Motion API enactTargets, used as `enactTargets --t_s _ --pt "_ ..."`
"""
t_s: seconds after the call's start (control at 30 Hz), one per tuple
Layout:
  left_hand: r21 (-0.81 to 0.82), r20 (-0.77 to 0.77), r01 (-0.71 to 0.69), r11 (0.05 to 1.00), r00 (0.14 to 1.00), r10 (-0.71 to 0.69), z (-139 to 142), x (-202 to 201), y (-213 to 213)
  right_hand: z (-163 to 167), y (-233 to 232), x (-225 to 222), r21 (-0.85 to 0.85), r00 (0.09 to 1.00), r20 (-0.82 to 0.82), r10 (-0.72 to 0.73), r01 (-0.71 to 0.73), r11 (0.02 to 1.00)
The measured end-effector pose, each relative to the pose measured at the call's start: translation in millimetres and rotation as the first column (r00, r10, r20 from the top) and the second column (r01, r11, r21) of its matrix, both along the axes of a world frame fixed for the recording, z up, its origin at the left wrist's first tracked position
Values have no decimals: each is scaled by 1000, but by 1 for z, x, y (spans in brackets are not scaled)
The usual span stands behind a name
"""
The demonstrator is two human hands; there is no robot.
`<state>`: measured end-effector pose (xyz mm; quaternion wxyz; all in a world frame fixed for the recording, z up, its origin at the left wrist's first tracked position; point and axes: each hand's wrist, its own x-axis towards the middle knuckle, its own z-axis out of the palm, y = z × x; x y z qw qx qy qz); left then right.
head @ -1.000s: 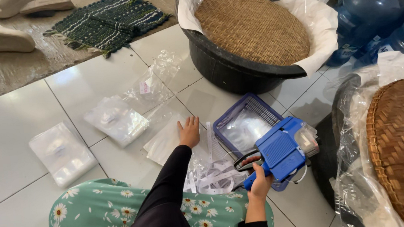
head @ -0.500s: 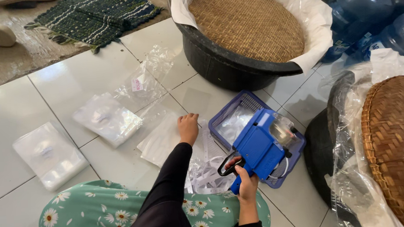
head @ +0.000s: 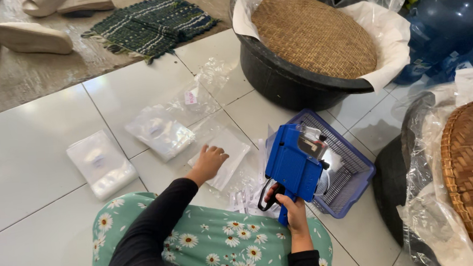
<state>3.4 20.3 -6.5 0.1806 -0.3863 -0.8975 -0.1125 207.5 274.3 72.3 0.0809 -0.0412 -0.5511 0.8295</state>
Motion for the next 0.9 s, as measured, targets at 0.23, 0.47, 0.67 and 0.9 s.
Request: enactTargets --t_s 0.23,0.47,0.67,0.9 --pt "401 879 -644 651 71 -471 27 30 50 -1 -4 4 -211 970 -24 244 -243 947" --pt "500 568 -685 531 -204 -798 40 41 109 11 -15 11 -84 957 92 276 -268 960" --pt "674 372 -637 374 -145 -917 25 35 125 21 -19 13 -6 945 100 311 -312 950" --pt "500 458 -581 643 -453 -765 55 23 98 25 -4 9 -83 964 77 255 -248 965"
